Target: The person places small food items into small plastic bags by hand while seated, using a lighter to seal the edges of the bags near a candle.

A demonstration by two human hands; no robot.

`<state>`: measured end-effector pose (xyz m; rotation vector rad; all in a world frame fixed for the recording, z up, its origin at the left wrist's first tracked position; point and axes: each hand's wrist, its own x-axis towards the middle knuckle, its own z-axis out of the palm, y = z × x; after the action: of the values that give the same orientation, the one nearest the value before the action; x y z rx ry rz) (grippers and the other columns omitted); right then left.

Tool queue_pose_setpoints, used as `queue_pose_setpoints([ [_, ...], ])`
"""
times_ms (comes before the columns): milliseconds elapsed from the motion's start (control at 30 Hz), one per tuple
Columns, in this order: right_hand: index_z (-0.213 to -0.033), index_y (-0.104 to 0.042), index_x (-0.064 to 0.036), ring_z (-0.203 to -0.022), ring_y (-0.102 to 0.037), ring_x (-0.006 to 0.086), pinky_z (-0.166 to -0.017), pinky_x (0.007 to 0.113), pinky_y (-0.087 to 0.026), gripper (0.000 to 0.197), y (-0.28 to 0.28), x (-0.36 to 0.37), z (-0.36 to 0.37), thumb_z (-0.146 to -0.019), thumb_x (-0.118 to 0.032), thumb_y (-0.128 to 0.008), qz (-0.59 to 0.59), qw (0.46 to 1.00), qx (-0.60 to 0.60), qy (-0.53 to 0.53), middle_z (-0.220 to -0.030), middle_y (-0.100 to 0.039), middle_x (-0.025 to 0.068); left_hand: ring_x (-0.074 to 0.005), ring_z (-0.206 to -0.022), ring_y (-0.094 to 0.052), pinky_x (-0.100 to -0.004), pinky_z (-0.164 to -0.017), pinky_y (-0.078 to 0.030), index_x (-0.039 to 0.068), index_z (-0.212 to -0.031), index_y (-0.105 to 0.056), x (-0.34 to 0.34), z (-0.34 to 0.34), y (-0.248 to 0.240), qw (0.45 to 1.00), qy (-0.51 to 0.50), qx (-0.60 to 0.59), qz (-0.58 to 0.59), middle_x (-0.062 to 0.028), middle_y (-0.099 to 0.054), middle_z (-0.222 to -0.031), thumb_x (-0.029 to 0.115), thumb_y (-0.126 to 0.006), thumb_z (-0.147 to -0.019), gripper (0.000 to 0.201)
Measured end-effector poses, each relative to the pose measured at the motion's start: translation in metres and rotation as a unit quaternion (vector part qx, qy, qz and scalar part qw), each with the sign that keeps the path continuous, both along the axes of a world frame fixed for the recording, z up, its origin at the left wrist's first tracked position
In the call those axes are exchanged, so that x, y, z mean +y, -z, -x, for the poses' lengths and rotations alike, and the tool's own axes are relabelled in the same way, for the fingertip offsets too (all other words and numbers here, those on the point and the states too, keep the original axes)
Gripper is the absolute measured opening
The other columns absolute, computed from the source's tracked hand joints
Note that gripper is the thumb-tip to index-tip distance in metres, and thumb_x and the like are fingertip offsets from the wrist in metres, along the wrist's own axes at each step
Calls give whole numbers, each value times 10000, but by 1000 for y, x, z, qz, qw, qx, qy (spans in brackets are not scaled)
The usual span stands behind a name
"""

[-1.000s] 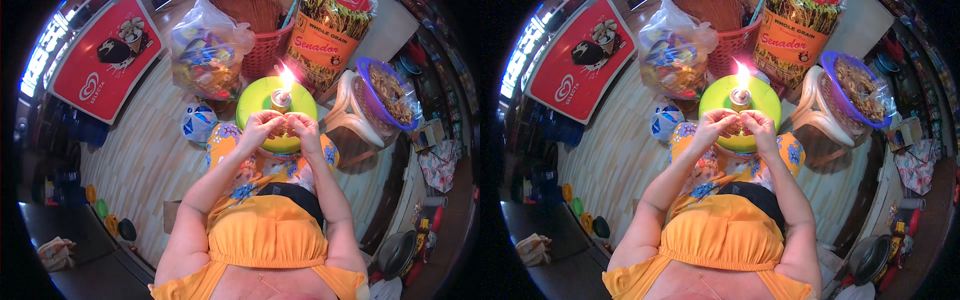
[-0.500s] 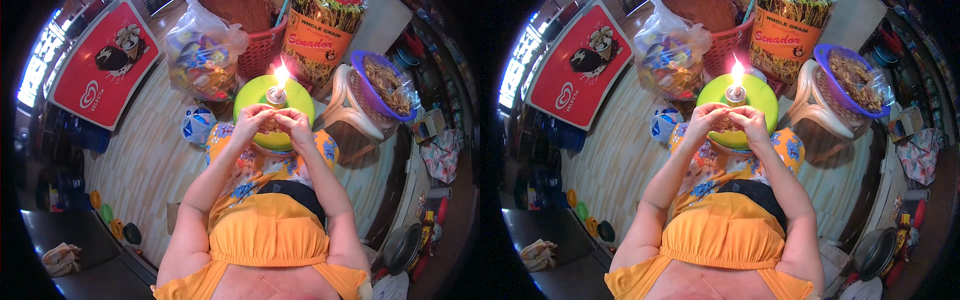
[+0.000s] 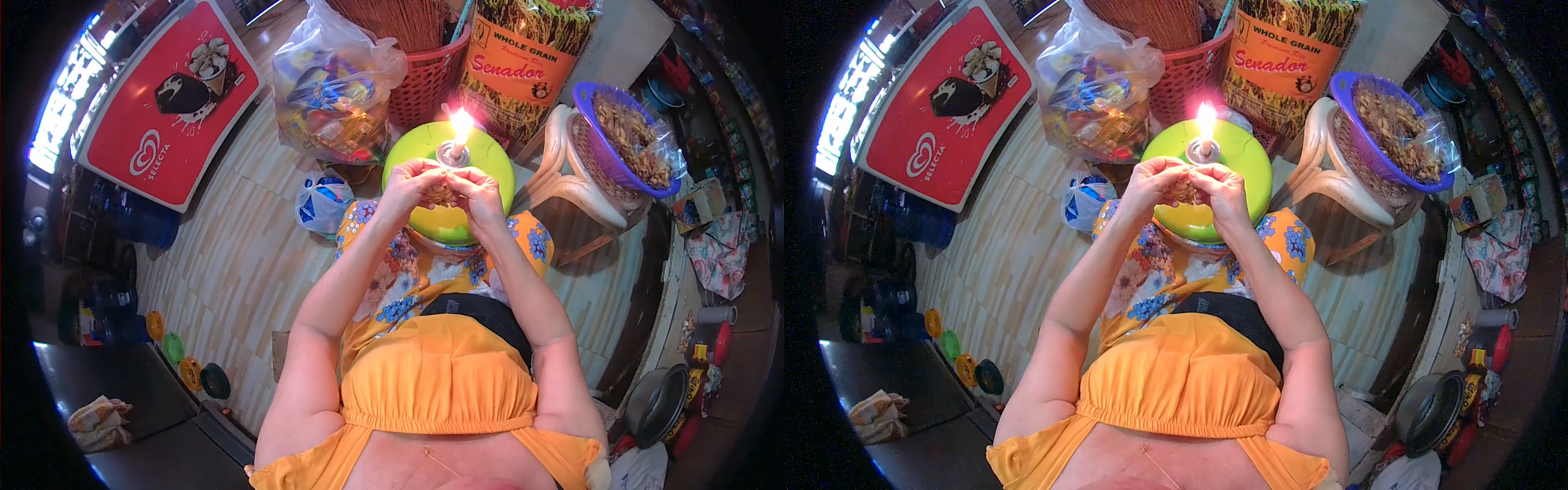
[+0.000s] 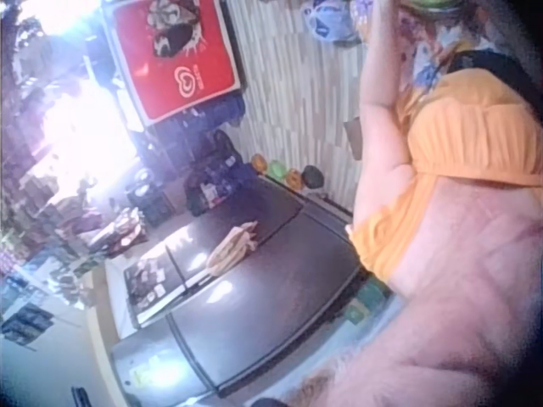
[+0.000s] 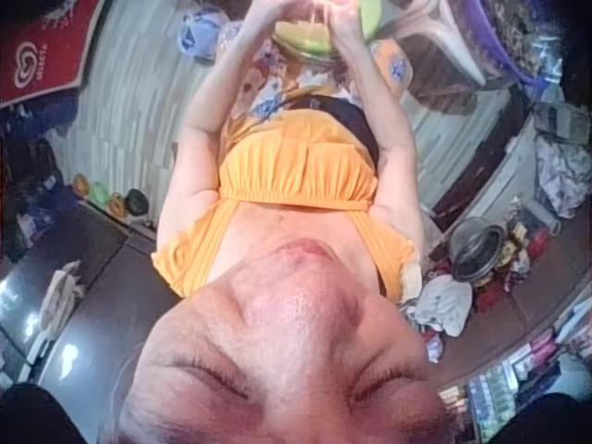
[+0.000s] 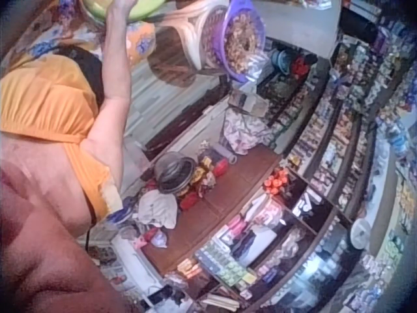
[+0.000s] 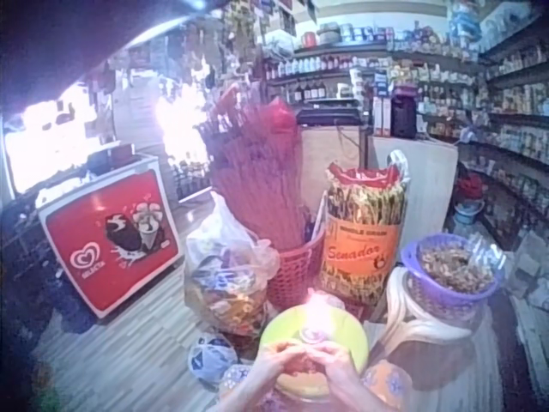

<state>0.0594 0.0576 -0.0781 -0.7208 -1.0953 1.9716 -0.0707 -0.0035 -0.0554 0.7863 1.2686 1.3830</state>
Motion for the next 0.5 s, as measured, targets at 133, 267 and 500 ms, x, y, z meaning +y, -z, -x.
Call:
queue_pose_setpoints([
  [133,-743,-613,-38,-496,-456,36,-465,177,-379,59,5,4,4,-777,-79,-588,-6,1000,2,8,-634,-568,-9,-59,-561,-554,-190,-483,-446,62,-870,-615,2,6,3,1000,22,9,-2,3,-601,-700,216,-596,-795,173],
  [267,-735,-605,-45,-487,-444,32,-455,175,-365,80,6,5,6,-792,-97,-582,-14,1000,0,19,-618,-554,-21,-66,-582,-567,-196,-506,-458,60,-870,-619,4,9,2,1000,27,2,-1,0,-609,-715,216,-586,-808,171],
  [500,-746,-602,-42,-483,-440,32,-452,176,-361,102,9,5,11,-808,-120,-580,-33,999,-7,42,-612,-546,-23,-98,-614,-589,-226,-534,-482,29,-858,-614,10,11,11,999,-13,-46,-8,-40,-622,-752,169,-558,-830,153],
])
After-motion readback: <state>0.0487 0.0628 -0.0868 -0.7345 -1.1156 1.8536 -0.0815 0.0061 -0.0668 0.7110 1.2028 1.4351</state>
